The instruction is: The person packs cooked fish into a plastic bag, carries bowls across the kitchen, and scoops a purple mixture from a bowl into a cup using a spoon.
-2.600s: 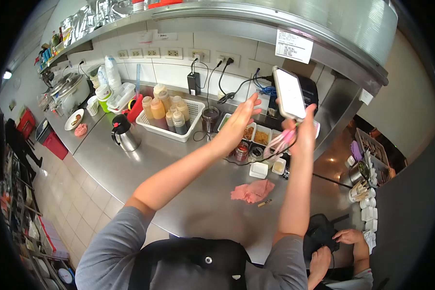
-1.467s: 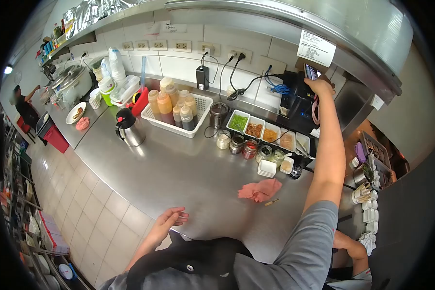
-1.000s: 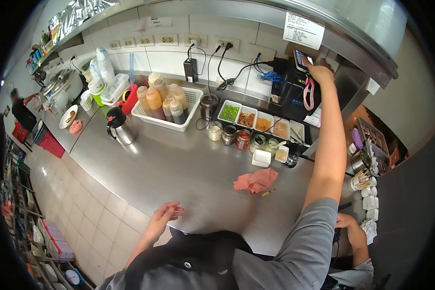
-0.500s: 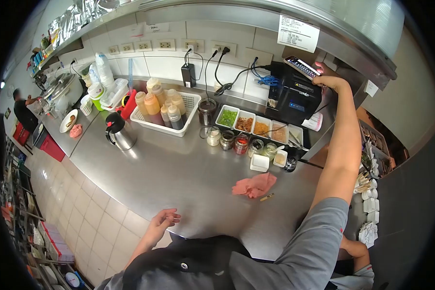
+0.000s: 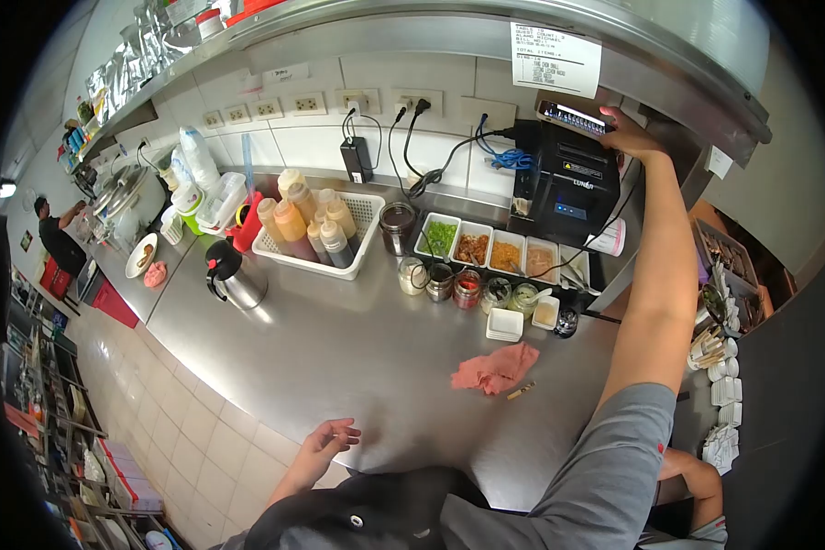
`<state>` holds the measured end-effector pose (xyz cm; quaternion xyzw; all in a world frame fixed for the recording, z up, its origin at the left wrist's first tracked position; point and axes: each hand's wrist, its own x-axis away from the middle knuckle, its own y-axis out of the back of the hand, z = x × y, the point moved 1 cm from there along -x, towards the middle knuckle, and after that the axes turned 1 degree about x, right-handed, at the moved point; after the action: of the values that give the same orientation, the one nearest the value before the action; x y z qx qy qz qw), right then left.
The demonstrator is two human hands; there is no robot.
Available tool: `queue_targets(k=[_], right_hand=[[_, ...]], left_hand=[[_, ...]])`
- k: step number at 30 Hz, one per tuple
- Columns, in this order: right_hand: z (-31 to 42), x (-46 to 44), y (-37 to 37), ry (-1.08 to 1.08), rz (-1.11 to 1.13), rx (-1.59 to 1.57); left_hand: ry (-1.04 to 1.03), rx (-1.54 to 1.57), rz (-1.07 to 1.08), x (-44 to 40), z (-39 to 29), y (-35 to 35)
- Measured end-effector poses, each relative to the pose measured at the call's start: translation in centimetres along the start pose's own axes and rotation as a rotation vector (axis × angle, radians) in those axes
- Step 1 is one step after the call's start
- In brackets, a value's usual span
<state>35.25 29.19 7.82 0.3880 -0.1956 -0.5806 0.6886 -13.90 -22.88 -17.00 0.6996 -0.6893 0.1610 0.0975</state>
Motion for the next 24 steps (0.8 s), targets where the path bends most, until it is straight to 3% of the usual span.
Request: queue_targets(k=[8, 10, 17, 24], right_hand=[[-4.6, -3.8, -0.3, -0.02, -0.149, 0.032], [-5.8, -4.8, -1.1, 0.071, -0.37, 0.224], [-3.9, -2.7, -2.1, 0.034, -0.304, 0.227], [-1.8, -1.6, -3.1, 0.088, -0.386, 0.25]], left_hand=[[-0.026, -0.018, -0.04, -0.7, -0.6, 0.2], [-0.024, -0.019, -0.063, -0.7, -0.7, 0.3], [0.006, -0.021, -0.055, -1.0, -1.0, 0.4], [-0.046, -0.049, -0.024, -1.7, -1.1, 0.8]])
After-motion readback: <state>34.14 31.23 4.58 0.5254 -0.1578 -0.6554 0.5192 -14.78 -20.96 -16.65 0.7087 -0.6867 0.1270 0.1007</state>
